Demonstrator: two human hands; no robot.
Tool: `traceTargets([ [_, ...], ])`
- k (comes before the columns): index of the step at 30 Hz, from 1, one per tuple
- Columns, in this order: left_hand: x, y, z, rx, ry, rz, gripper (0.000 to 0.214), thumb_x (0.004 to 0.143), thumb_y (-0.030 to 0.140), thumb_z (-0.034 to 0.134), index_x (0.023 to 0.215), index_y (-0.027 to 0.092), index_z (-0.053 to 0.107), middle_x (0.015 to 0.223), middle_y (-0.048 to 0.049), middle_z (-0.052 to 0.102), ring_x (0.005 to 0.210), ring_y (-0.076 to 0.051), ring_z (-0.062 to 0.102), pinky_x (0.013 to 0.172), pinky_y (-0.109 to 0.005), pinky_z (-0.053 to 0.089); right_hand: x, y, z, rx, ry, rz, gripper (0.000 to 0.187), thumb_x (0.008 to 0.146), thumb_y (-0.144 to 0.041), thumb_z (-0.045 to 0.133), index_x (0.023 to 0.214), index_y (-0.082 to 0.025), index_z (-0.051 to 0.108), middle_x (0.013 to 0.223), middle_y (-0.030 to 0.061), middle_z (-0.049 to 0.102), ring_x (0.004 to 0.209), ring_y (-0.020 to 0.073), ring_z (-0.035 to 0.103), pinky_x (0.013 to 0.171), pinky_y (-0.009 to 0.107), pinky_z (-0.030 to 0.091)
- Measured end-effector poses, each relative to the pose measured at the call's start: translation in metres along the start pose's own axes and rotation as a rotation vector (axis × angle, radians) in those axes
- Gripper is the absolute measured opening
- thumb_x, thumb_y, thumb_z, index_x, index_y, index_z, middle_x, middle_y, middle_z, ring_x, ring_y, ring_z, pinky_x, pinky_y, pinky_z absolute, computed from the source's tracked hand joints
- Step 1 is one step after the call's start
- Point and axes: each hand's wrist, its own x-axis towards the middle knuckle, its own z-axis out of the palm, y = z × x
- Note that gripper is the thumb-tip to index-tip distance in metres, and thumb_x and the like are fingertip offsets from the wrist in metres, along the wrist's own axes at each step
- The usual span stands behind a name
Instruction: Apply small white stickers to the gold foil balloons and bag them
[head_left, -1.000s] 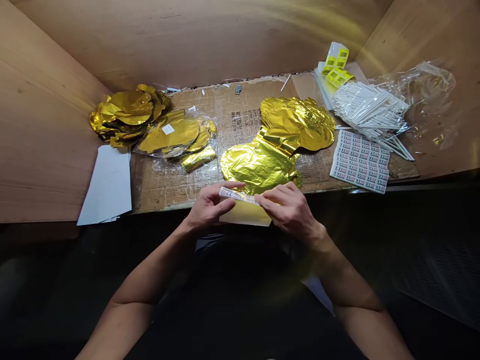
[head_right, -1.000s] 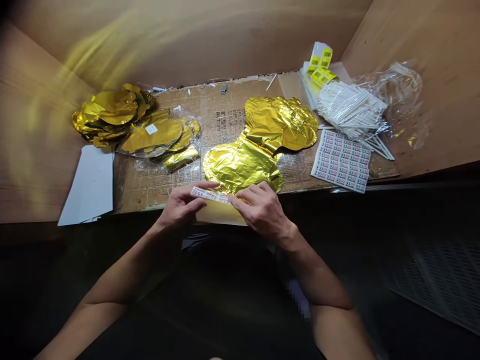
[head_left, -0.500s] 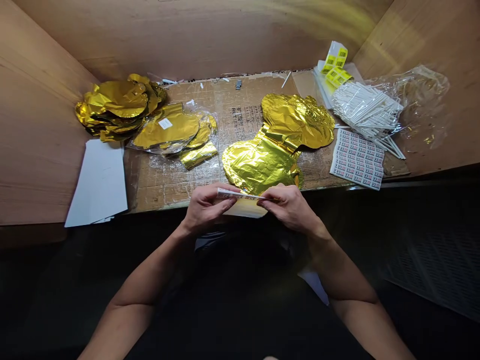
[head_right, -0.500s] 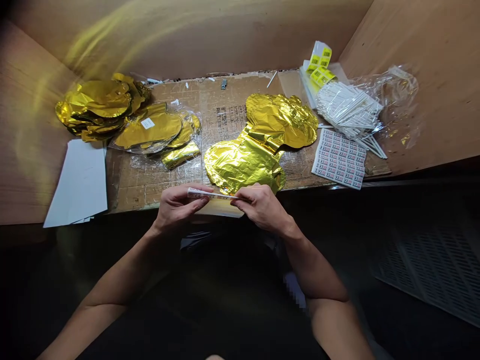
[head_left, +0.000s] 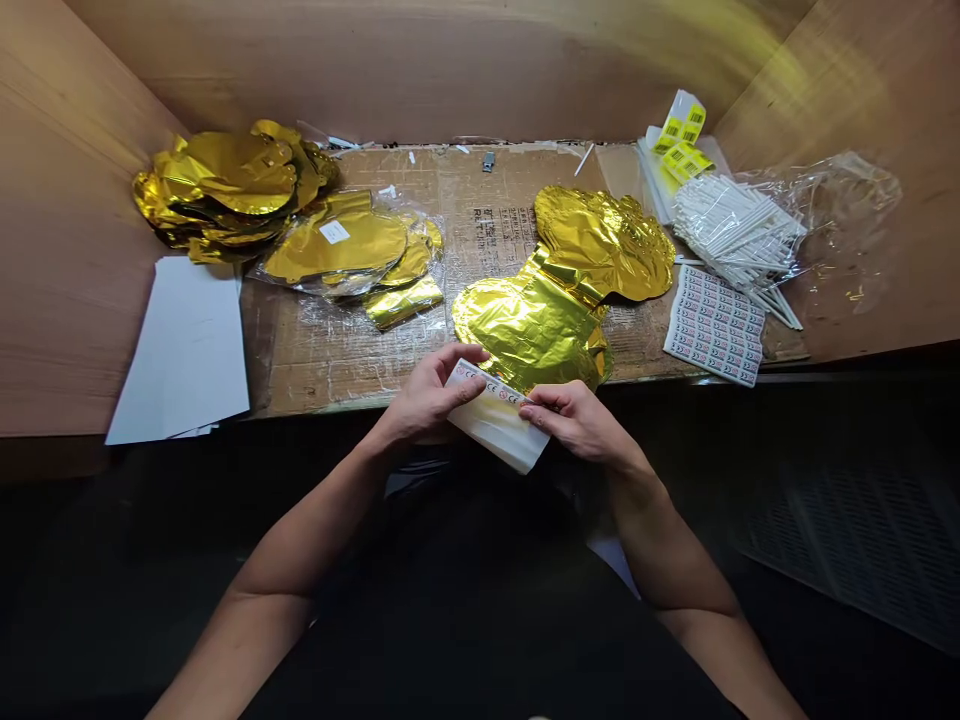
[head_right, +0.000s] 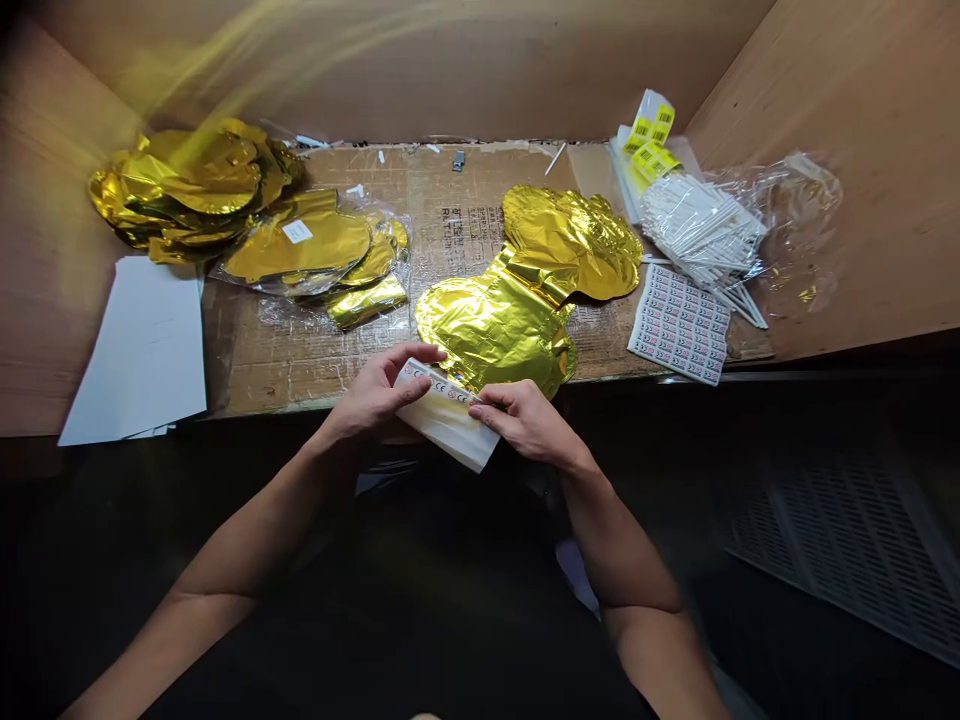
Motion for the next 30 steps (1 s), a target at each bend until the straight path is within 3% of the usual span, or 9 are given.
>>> traceTargets([
  [3, 0.002, 0.001, 0.001, 0.117, -0.034, -0.024, 0.045, 0.080, 0.052, 0.088, 0.102, 0.015, 0.078, 0.106, -0.0100, 0.080, 0.087, -0.021, 0.073, 0.073, -0.028, 0.055, -0.001, -0.001, -0.001, -0.064, -0.028, -0.013, 0.037, 0.101, -0.045, 0.065, 0.080, -0.016, 0.072, 0.070, -0.0001, 0.059, 0.067, 0.0124, 0.048, 0.061, 0.025, 0.037],
  [5, 0.001, 0.001, 0.003, 0.191, -0.021, -0.013, 0.038, 0.081, 0.050, 0.088, 0.089, 0.014, 0.078, 0.085, -0.0066, 0.078, 0.071, -0.017, 0.068, 0.063, -0.026, 0.050, -0.001, -0.003, -0.003, -0.153, -0.030, -0.026, 0.034, 0.101, -0.044, 0.067, 0.083, -0.016, 0.075, 0.071, 0.0001, 0.064, 0.066, 0.0125, 0.051, 0.062, 0.025, 0.038],
  [7, 0.000, 0.000, 0.007, 0.268, 0.002, 0.032, 0.034, 0.083, 0.049, 0.086, 0.085, 0.015, 0.079, 0.076, -0.0054, 0.077, 0.065, -0.016, 0.066, 0.058, -0.025, 0.047, 0.000, -0.006, -0.002, -0.248, -0.003, -0.047, 0.026, 0.097, -0.044, 0.074, 0.096, -0.018, 0.077, 0.080, 0.0017, 0.072, 0.070, 0.0140, 0.058, 0.066, 0.026, 0.042],
  [9, -0.002, -0.001, 0.012, 0.339, 0.029, 0.102, 0.031, 0.086, 0.047, 0.084, 0.087, 0.016, 0.081, 0.078, -0.0058, 0.079, 0.066, -0.017, 0.067, 0.059, -0.026, 0.048, 0.003, -0.010, 0.000, -0.293, 0.043, -0.069, 0.025, 0.096, -0.042, 0.076, 0.103, -0.019, 0.077, 0.088, 0.0034, 0.076, 0.074, 0.0154, 0.062, 0.070, 0.026, 0.044],
  [14, -0.004, -0.005, 0.019, 0.407, 0.116, 0.182, 0.029, 0.089, 0.047, 0.080, 0.083, 0.018, 0.079, 0.076, -0.0048, 0.078, 0.066, -0.017, 0.067, 0.060, -0.026, 0.047, 0.010, -0.007, 0.013, -0.153, 0.121, -0.034, 0.034, 0.104, -0.042, 0.063, 0.080, -0.018, 0.067, 0.069, -0.0004, 0.063, 0.062, 0.0119, 0.049, 0.062, 0.026, 0.039],
  [21, -0.001, -0.011, 0.021, 0.355, 0.185, 0.181, 0.046, 0.094, 0.051, 0.071, 0.063, 0.018, 0.066, 0.056, -0.0001, 0.058, 0.055, -0.013, 0.049, 0.055, -0.026, 0.036, 0.008, 0.000, 0.014, -0.126, 0.144, 0.009, 0.039, 0.105, -0.045, 0.059, 0.077, -0.018, 0.063, 0.066, -0.0020, 0.054, 0.061, 0.0114, 0.042, 0.059, 0.027, 0.034],
  [25, 0.001, -0.012, 0.022, 0.358, 0.144, 0.163, 0.049, 0.099, 0.056, 0.064, 0.068, 0.018, 0.067, 0.060, -0.0003, 0.054, 0.058, -0.014, 0.045, 0.055, -0.027, 0.033, 0.008, 0.001, 0.010, -0.243, 0.127, -0.010, 0.032, 0.108, -0.041, 0.055, 0.091, -0.019, 0.071, 0.074, 0.0005, 0.066, 0.066, 0.0144, 0.054, 0.066, 0.029, 0.040],
  [28, 0.001, -0.015, 0.025, 0.387, 0.135, 0.161, 0.052, 0.100, 0.055, 0.063, 0.064, 0.018, 0.059, 0.059, 0.0013, 0.046, 0.057, -0.012, 0.039, 0.055, -0.027, 0.030, 0.013, 0.003, 0.013, -0.442, 0.253, -0.129, 0.023, 0.106, -0.036, 0.060, 0.116, -0.020, 0.074, 0.099, 0.0069, 0.077, 0.088, 0.0216, 0.066, 0.082, 0.035, 0.044],
  [30, 0.001, -0.018, 0.028, 0.399, 0.134, 0.162, 0.055, 0.101, 0.053, 0.062, 0.060, 0.019, 0.051, 0.058, 0.0023, 0.039, 0.056, -0.011, 0.035, 0.054, -0.028, 0.027, 0.016, 0.004, 0.019, -0.534, 0.334, -0.215, 0.021, 0.106, -0.034, 0.061, 0.115, -0.020, 0.074, 0.104, 0.0093, 0.076, 0.097, 0.0244, 0.066, 0.088, 0.038, 0.044],
])
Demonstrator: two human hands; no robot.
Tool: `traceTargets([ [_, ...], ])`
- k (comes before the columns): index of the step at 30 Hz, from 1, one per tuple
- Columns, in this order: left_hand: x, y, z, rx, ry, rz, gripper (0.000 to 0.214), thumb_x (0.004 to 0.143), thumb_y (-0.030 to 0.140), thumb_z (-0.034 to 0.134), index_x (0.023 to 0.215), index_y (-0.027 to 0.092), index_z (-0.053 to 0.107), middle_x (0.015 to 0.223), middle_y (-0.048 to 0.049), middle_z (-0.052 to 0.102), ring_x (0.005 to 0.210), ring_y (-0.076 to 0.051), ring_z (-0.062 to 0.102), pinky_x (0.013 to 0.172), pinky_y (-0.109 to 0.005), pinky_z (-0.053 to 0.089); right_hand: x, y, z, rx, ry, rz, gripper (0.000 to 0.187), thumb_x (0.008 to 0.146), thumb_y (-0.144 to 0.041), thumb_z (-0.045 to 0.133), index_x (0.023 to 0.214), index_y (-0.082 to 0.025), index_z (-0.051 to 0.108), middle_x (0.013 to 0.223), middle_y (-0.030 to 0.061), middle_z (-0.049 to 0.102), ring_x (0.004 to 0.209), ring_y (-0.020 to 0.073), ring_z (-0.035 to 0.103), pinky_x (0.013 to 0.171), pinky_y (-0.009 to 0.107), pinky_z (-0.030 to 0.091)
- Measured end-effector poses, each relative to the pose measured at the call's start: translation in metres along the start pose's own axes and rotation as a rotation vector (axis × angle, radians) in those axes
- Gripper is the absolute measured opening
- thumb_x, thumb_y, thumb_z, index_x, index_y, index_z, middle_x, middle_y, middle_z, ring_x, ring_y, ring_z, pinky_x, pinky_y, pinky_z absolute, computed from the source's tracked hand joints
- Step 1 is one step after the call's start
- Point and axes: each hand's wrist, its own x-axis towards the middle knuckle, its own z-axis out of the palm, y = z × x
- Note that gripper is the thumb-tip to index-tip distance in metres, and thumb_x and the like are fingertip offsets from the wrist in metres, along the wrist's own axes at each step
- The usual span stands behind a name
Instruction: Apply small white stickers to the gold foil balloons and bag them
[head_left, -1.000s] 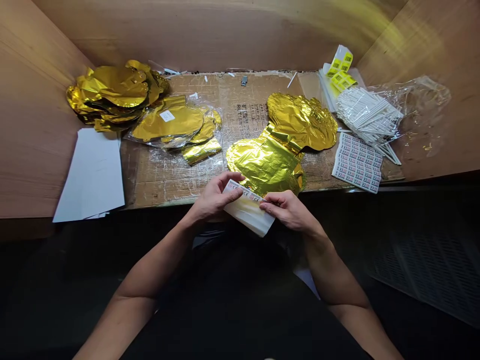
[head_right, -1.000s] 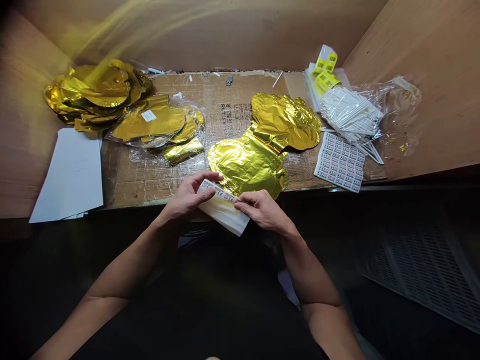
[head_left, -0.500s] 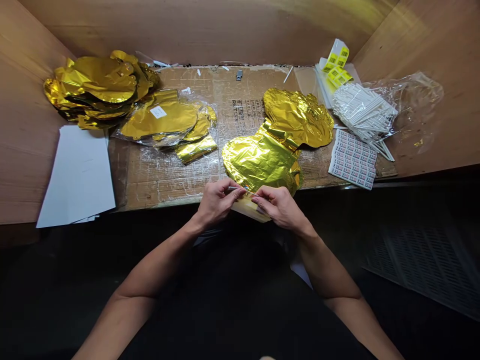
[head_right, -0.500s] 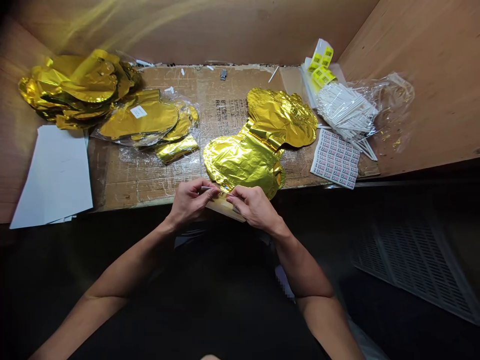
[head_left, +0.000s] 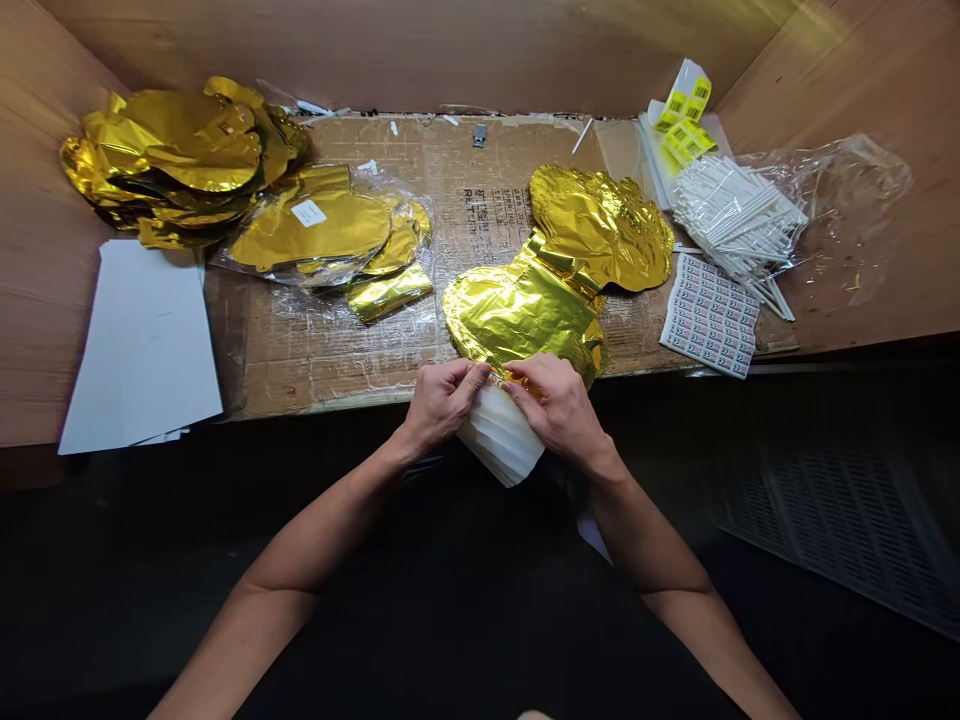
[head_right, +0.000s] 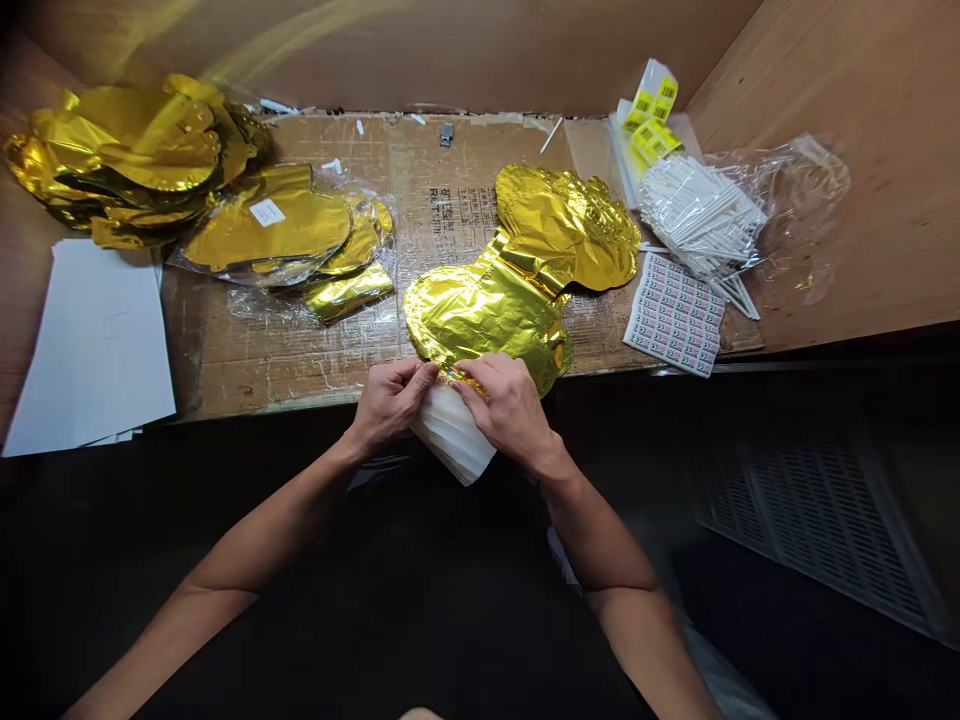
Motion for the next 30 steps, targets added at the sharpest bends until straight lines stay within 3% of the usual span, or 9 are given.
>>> traceTargets([
  [3, -0.003, -0.004, 0.004, -0.004, 0.006, -0.016, 0.055, 0.102, 0.050, 0.061, 0.059, 0.019, 0.045, 0.058, 0.0030, 0.035, 0.055, -0.011, 0.032, 0.054, -0.029, 0.024, -0.001, -0.005, 0.012, -0.098, 0.053, -0.075, 0.023, 0.108, -0.030, 0.056, 0.095, -0.021, 0.072, 0.091, 0.0082, 0.072, 0.091, 0.0235, 0.062, 0.085, 0.039, 0.041],
  [6, -0.005, -0.012, -0.001, 0.019, 0.046, -0.051, 0.056, 0.103, 0.051, 0.059, 0.059, 0.020, 0.045, 0.057, 0.0031, 0.036, 0.054, -0.011, 0.033, 0.054, -0.030, 0.025, -0.006, -0.007, 0.018, -0.132, 0.098, -0.122, 0.023, 0.106, -0.027, 0.055, 0.090, -0.021, 0.070, 0.086, 0.0072, 0.070, 0.086, 0.0229, 0.060, 0.086, 0.041, 0.038],
  [9, -0.004, -0.020, -0.014, 0.149, 0.093, 0.057, 0.048, 0.104, 0.046, 0.060, 0.063, 0.021, 0.056, 0.063, -0.0007, 0.057, 0.062, -0.016, 0.051, 0.063, -0.031, 0.039, -0.006, 0.002, 0.010, 0.045, 0.166, 0.031, 0.019, 0.104, -0.030, 0.058, 0.091, -0.021, 0.067, 0.087, 0.0059, 0.070, 0.083, 0.0212, 0.062, 0.084, 0.040, 0.042],
  [12, 0.003, -0.029, -0.024, 0.307, -0.030, 0.320, 0.034, 0.102, 0.041, 0.063, 0.073, 0.022, 0.069, 0.116, -0.0105, 0.080, 0.114, -0.030, 0.068, 0.102, -0.044, 0.049, 0.008, 0.016, 0.001, 0.220, 0.087, 0.245, 0.018, 0.102, -0.032, 0.061, 0.089, -0.020, 0.066, 0.083, 0.0034, 0.067, 0.075, 0.0182, 0.060, 0.073, 0.034, 0.044],
  [15, 0.011, -0.038, -0.026, 0.413, -0.234, 0.436, 0.030, 0.102, 0.037, 0.064, 0.077, 0.022, 0.071, 0.153, -0.0110, 0.067, 0.149, -0.037, 0.052, 0.120, -0.055, 0.036, 0.027, 0.024, 0.004, 0.198, -0.047, 0.288, 0.017, 0.101, -0.032, 0.062, 0.090, -0.020, 0.067, 0.080, 0.0020, 0.068, 0.072, 0.0170, 0.059, 0.071, 0.032, 0.043],
  [19, 0.015, -0.046, -0.023, 0.475, -0.299, 0.447, 0.027, 0.105, 0.033, 0.060, 0.084, 0.022, 0.074, 0.156, -0.0096, 0.064, 0.152, -0.037, 0.053, 0.121, -0.057, 0.034, 0.044, 0.020, 0.019, -0.205, -0.096, 0.258, 0.021, 0.102, -0.032, 0.063, 0.085, -0.019, 0.066, 0.085, 0.0069, 0.072, 0.081, 0.0212, 0.062, 0.080, 0.035, 0.039],
  [22, 0.013, -0.046, -0.023, 0.554, -0.289, 0.464, 0.031, 0.109, 0.033, 0.055, 0.086, 0.022, 0.074, 0.155, -0.0070, 0.065, 0.151, -0.034, 0.054, 0.118, -0.055, 0.035, 0.045, 0.019, 0.021, -0.476, 0.017, 0.257, 0.023, 0.104, -0.038, 0.064, 0.091, -0.018, 0.066, 0.094, 0.0121, 0.073, 0.091, 0.0266, 0.062, 0.085, 0.039, 0.036],
  [24, 0.012, -0.044, -0.024, 0.608, -0.290, 0.488, 0.034, 0.111, 0.034, 0.052, 0.088, 0.022, 0.073, 0.156, -0.0063, 0.064, 0.151, -0.032, 0.055, 0.114, -0.053, 0.038, 0.044, 0.023, 0.018, -0.483, 0.044, 0.210, 0.025, 0.104, -0.043, 0.063, 0.097, -0.019, 0.066, 0.099, 0.0117, 0.073, 0.096, 0.0276, 0.061, 0.087, 0.039, 0.035],
  [30, 0.011, -0.047, -0.027, 0.691, -0.305, 0.585, 0.036, 0.112, 0.031, 0.049, 0.084, 0.020, 0.069, 0.163, -0.0083, 0.057, 0.156, -0.034, 0.048, 0.107, -0.052, 0.043, 0.050, 0.042, 0.015, -0.314, -0.127, 0.125, 0.022, 0.106, -0.038, 0.061, 0.092, -0.021, 0.064, 0.097, 0.0064, 0.072, 0.094, 0.0242, 0.058, 0.084, 0.037, 0.034],
])
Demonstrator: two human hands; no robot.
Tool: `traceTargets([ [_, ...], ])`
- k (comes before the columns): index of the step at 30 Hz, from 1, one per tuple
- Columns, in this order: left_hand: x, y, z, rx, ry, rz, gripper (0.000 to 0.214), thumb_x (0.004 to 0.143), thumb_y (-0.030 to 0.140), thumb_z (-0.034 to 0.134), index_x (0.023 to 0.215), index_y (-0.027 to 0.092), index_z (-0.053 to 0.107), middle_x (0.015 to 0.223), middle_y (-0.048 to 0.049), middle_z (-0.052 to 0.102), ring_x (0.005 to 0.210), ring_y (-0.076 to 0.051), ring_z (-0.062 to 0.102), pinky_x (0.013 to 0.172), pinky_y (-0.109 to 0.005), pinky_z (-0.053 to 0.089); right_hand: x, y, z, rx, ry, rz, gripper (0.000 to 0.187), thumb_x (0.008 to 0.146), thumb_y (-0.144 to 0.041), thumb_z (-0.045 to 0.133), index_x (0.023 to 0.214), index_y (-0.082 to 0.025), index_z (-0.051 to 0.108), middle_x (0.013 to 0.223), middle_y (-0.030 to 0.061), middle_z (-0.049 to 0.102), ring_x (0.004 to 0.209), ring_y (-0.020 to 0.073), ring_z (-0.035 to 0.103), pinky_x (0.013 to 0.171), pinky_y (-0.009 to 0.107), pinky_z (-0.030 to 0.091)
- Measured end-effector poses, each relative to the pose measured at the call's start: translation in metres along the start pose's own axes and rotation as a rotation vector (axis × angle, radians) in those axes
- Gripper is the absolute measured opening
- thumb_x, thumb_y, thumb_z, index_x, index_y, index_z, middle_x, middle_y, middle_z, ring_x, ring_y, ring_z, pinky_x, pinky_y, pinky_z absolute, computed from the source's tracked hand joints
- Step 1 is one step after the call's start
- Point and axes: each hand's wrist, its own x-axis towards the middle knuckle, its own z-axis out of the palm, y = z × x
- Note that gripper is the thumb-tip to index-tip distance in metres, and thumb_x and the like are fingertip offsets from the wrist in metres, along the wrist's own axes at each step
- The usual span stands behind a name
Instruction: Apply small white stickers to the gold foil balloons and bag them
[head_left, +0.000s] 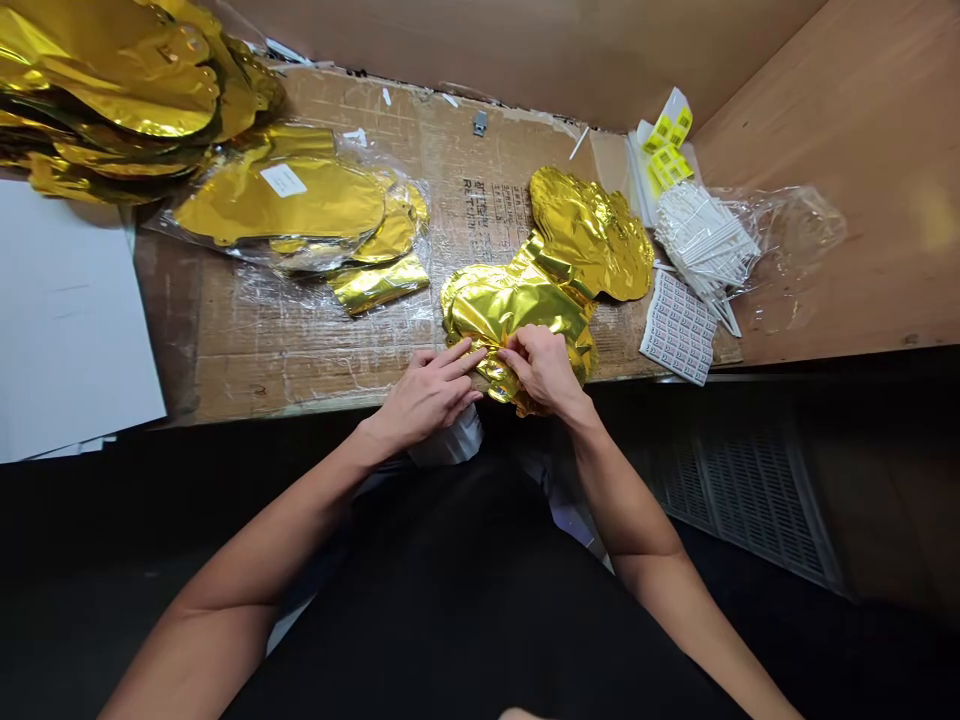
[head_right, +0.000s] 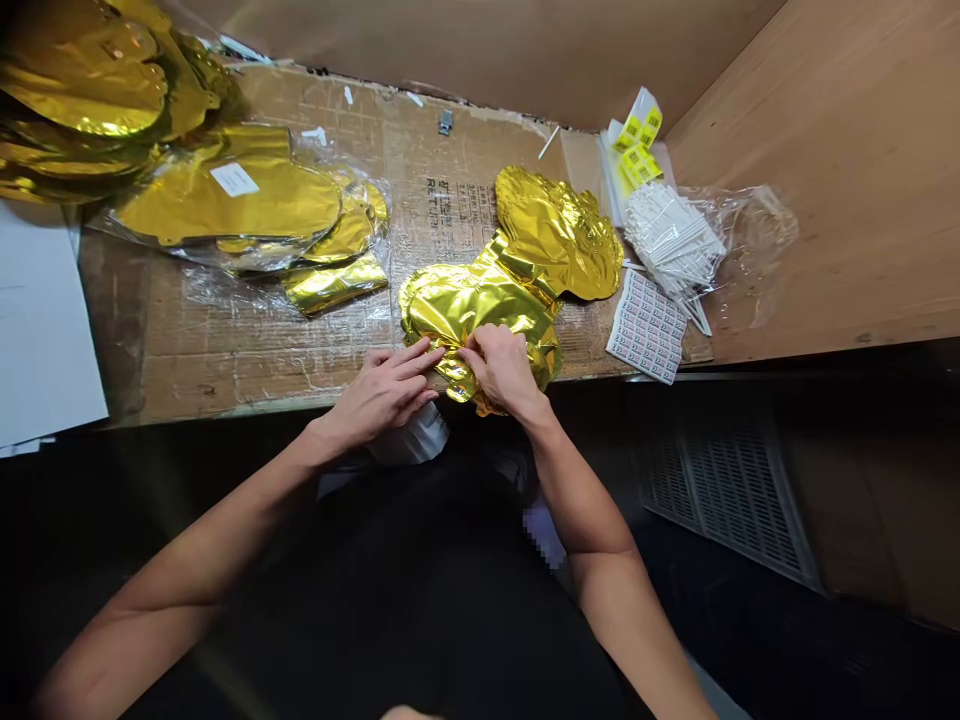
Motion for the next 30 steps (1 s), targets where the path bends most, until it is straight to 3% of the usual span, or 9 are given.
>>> traceTargets([
  [8, -0.003, -0.003, 0.002, -0.014, -0.028, 0.036, 0.034, 0.111, 0.034, 0.052, 0.087, 0.020, 0.072, 0.156, -0.0071, 0.064, 0.159, -0.041, 0.042, 0.111, -0.057, 0.040, 0.009, 0.004, -0.005, 0.253, -0.069, -0.014, 0.021, 0.100, -0.024, 0.064, 0.080, -0.019, 0.065, 0.079, 0.0002, 0.066, 0.075, 0.0160, 0.054, 0.075, 0.031, 0.039],
  [13, 0.001, -0.007, -0.006, -0.242, -0.002, -0.065, 0.036, 0.110, 0.037, 0.052, 0.089, 0.022, 0.076, 0.146, -0.0094, 0.072, 0.155, -0.037, 0.050, 0.115, -0.056, 0.040, 0.052, 0.050, -0.071, 0.263, -0.068, 0.107, 0.031, 0.098, -0.038, 0.070, 0.082, -0.011, 0.073, 0.074, 0.0012, 0.070, 0.068, 0.0102, 0.059, 0.067, 0.029, 0.040],
  [15, 0.004, -0.007, -0.011, -0.408, 0.072, -0.162, 0.035, 0.110, 0.040, 0.050, 0.098, 0.022, 0.078, 0.136, -0.0096, 0.078, 0.140, -0.032, 0.064, 0.110, -0.048, 0.047, 0.080, 0.081, -0.111, 0.144, 0.112, 0.301, 0.045, 0.095, -0.046, 0.069, 0.080, -0.004, 0.073, 0.081, 0.0102, 0.075, 0.074, 0.0125, 0.066, 0.069, 0.034, 0.038],
  [18, 0.006, -0.004, -0.018, -0.556, 0.222, -0.390, 0.041, 0.108, 0.047, 0.050, 0.090, 0.020, 0.075, 0.093, -0.0049, 0.080, 0.087, -0.021, 0.073, 0.079, -0.033, 0.052, 0.102, 0.103, -0.146, 0.036, 0.421, 0.420, 0.047, 0.101, -0.043, 0.058, 0.092, 0.002, 0.070, 0.127, 0.0374, 0.068, 0.113, 0.0261, 0.068, 0.078, 0.041, 0.041],
  [21, 0.007, 0.004, -0.020, -0.555, 0.326, -0.516, 0.051, 0.106, 0.051, 0.053, 0.066, 0.020, 0.054, 0.061, 0.0024, 0.052, 0.059, -0.014, 0.050, 0.059, -0.029, 0.037, 0.081, 0.074, -0.126, 0.075, 0.459, 0.290, 0.032, 0.108, -0.030, 0.055, 0.110, -0.003, 0.071, 0.135, 0.0357, 0.066, 0.119, 0.0267, 0.066, 0.085, 0.040, 0.047],
  [24, 0.008, 0.009, -0.018, -0.551, 0.387, -0.523, 0.052, 0.105, 0.052, 0.054, 0.065, 0.021, 0.044, 0.061, 0.0036, 0.040, 0.057, -0.013, 0.040, 0.057, -0.029, 0.031, 0.030, 0.017, -0.071, 0.299, 0.055, -0.023, 0.019, 0.101, -0.028, 0.071, 0.113, -0.015, 0.078, 0.107, 0.0126, 0.081, 0.091, 0.0201, 0.074, 0.078, 0.032, 0.055],
  [26, 0.008, 0.012, -0.018, -0.549, 0.385, -0.513, 0.051, 0.105, 0.052, 0.053, 0.066, 0.020, 0.045, 0.062, 0.0033, 0.040, 0.058, -0.013, 0.040, 0.058, -0.029, 0.030, -0.002, -0.013, -0.037, 0.529, -0.172, -0.162, 0.022, 0.102, -0.027, 0.068, 0.121, -0.020, 0.078, 0.108, 0.0063, 0.082, 0.091, 0.0196, 0.076, 0.081, 0.031, 0.058],
  [28, 0.008, 0.013, -0.019, -0.549, 0.371, -0.513, 0.050, 0.105, 0.052, 0.053, 0.067, 0.020, 0.047, 0.062, 0.0032, 0.041, 0.058, -0.013, 0.041, 0.058, -0.030, 0.030, -0.023, -0.029, -0.015, 0.679, -0.172, -0.192, 0.022, 0.105, -0.026, 0.063, 0.120, -0.021, 0.078, 0.108, 0.0045, 0.083, 0.093, 0.0194, 0.077, 0.083, 0.031, 0.059],
  [30, 0.008, 0.013, -0.020, -0.547, 0.362, -0.518, 0.050, 0.105, 0.052, 0.052, 0.067, 0.021, 0.046, 0.062, 0.0032, 0.041, 0.058, -0.013, 0.040, 0.058, -0.030, 0.030, -0.033, -0.031, -0.005, 0.709, -0.040, -0.194, 0.019, 0.105, -0.025, 0.062, 0.113, -0.021, 0.079, 0.105, 0.0046, 0.083, 0.091, 0.0191, 0.077, 0.084, 0.031, 0.059],
])
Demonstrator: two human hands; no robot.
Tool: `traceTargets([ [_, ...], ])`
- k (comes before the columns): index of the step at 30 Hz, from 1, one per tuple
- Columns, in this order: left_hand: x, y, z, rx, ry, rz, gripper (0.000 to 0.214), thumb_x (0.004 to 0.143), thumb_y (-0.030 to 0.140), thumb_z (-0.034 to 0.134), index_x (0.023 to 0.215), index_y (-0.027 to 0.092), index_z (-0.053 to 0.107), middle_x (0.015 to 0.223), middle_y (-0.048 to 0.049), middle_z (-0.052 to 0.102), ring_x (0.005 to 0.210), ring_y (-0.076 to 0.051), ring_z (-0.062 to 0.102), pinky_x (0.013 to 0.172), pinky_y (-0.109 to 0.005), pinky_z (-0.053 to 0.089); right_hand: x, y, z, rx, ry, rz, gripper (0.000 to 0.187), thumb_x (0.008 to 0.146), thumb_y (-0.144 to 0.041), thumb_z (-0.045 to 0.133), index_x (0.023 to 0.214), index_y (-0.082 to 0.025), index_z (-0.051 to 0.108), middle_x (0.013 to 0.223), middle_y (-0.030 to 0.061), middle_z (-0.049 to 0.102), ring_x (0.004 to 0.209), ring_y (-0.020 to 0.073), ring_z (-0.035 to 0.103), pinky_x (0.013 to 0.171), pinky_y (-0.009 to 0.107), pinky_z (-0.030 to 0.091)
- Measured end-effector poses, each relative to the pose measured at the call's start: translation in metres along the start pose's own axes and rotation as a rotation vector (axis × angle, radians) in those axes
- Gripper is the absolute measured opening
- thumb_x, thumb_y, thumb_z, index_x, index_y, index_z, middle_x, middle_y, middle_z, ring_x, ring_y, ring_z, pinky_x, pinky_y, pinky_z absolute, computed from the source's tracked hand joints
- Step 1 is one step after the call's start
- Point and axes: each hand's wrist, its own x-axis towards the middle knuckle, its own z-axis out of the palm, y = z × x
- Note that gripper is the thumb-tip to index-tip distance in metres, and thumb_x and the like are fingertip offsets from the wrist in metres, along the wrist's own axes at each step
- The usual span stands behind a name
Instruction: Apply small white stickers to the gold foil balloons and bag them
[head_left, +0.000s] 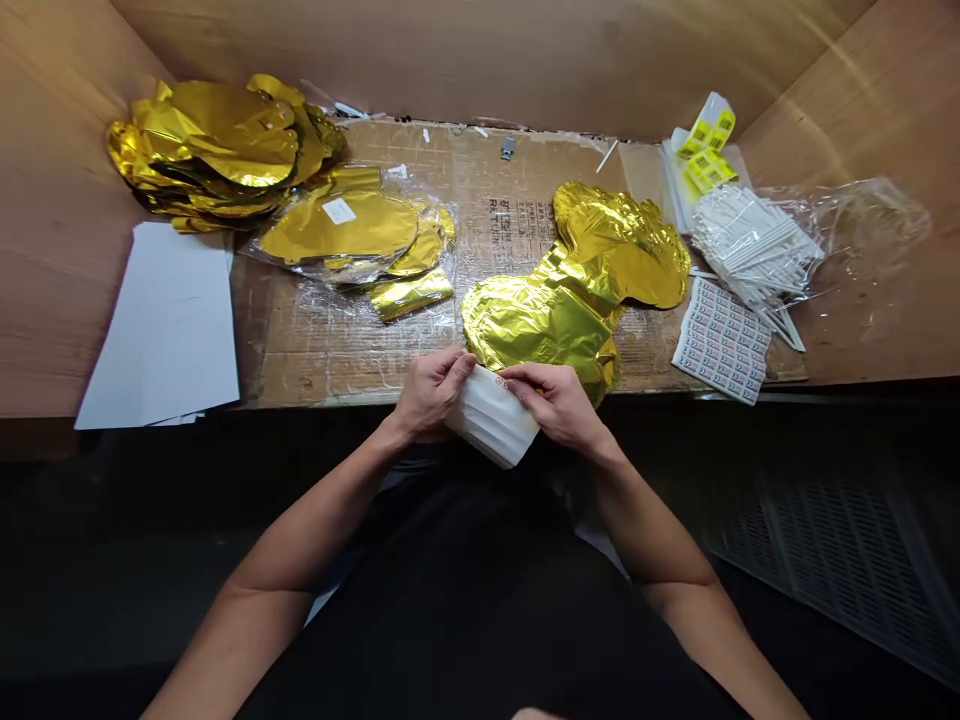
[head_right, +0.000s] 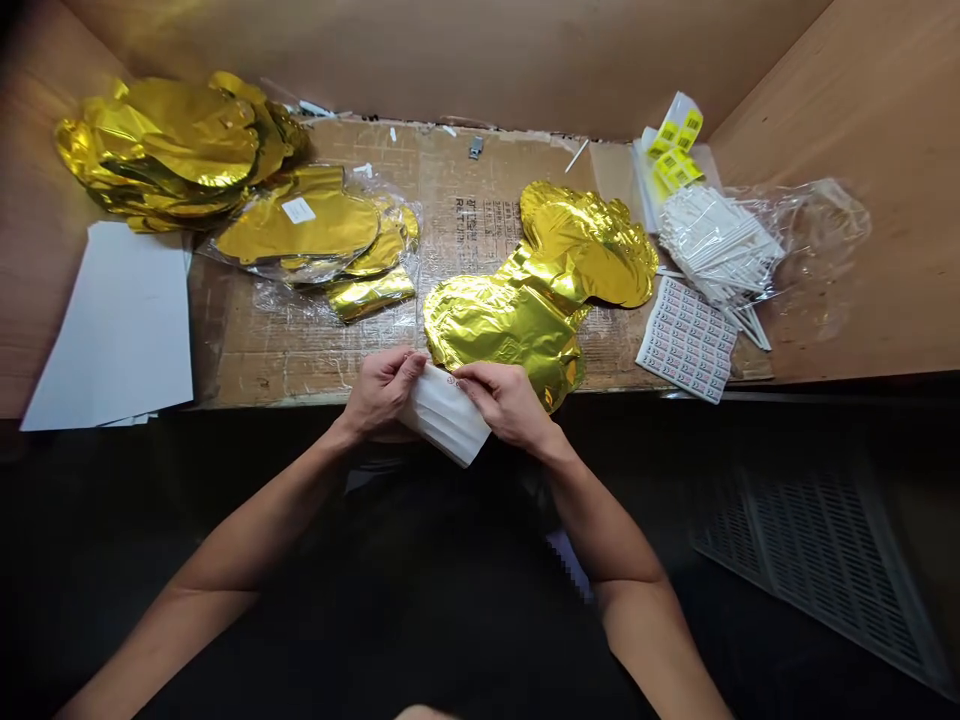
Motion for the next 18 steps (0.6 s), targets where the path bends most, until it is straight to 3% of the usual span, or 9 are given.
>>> traceTargets([
  [3, -0.0001, 0.0014, 0.0010, 0.005, -0.009, -0.014, 0.050, 0.105, 0.053, 0.052, 0.067, 0.021, 0.046, 0.062, 0.0030, 0.042, 0.058, -0.013, 0.041, 0.058, -0.029, 0.030, -0.0059, 0.0068, -0.0015, -0.116, 0.098, -0.119, 0.017, 0.105, -0.024, 0.061, 0.107, -0.022, 0.077, 0.099, 0.0060, 0.081, 0.087, 0.0190, 0.075, 0.083, 0.032, 0.058],
  [6, -0.0013, 0.0032, 0.0032, -0.026, -0.030, -0.032, 0.046, 0.105, 0.051, 0.053, 0.070, 0.020, 0.053, 0.064, 0.0020, 0.048, 0.060, -0.014, 0.046, 0.059, -0.029, 0.034, -0.0094, 0.0095, -0.0042, -0.208, 0.080, -0.196, 0.021, 0.107, -0.025, 0.054, 0.103, -0.023, 0.075, 0.094, 0.0072, 0.077, 0.085, 0.0195, 0.072, 0.082, 0.033, 0.058],
  [8, -0.0026, 0.0050, 0.0039, -0.049, -0.040, -0.038, 0.043, 0.104, 0.051, 0.054, 0.076, 0.019, 0.060, 0.067, 0.0010, 0.055, 0.062, -0.014, 0.050, 0.060, -0.029, 0.037, -0.0110, 0.0079, -0.0040, -0.187, 0.085, -0.139, 0.019, 0.107, -0.028, 0.054, 0.109, -0.023, 0.073, 0.094, 0.0073, 0.075, 0.084, 0.0196, 0.070, 0.080, 0.033, 0.057],
  [11, -0.0046, 0.0077, 0.0034, -0.050, -0.049, -0.027, 0.039, 0.105, 0.049, 0.055, 0.083, 0.019, 0.066, 0.072, -0.0004, 0.063, 0.065, -0.015, 0.056, 0.061, -0.028, 0.039, -0.0112, 0.0034, -0.0037, -0.047, 0.044, 0.071, 0.023, 0.103, -0.035, 0.063, 0.121, -0.023, 0.070, 0.092, 0.0048, 0.074, 0.077, 0.0176, 0.067, 0.073, 0.030, 0.055],
  [15, -0.0065, 0.0093, 0.0030, -0.039, -0.051, -0.004, 0.035, 0.104, 0.047, 0.058, 0.087, 0.019, 0.070, 0.077, -0.0022, 0.069, 0.071, -0.017, 0.062, 0.066, -0.029, 0.045, -0.0084, 0.0009, -0.0065, 0.102, -0.018, 0.214, 0.020, 0.099, -0.039, 0.066, 0.097, -0.020, 0.071, 0.085, 0.0026, 0.070, 0.074, 0.0155, 0.061, 0.065, 0.027, 0.048],
  [18, -0.0074, 0.0092, 0.0041, -0.023, -0.040, 0.001, 0.033, 0.103, 0.045, 0.059, 0.088, 0.019, 0.072, 0.078, -0.0029, 0.071, 0.072, -0.018, 0.064, 0.068, -0.029, 0.047, -0.0069, 0.0006, -0.0093, 0.117, -0.015, 0.240, 0.020, 0.098, -0.039, 0.066, 0.095, -0.020, 0.071, 0.082, 0.0016, 0.067, 0.072, 0.0147, 0.057, 0.063, 0.026, 0.045],
])
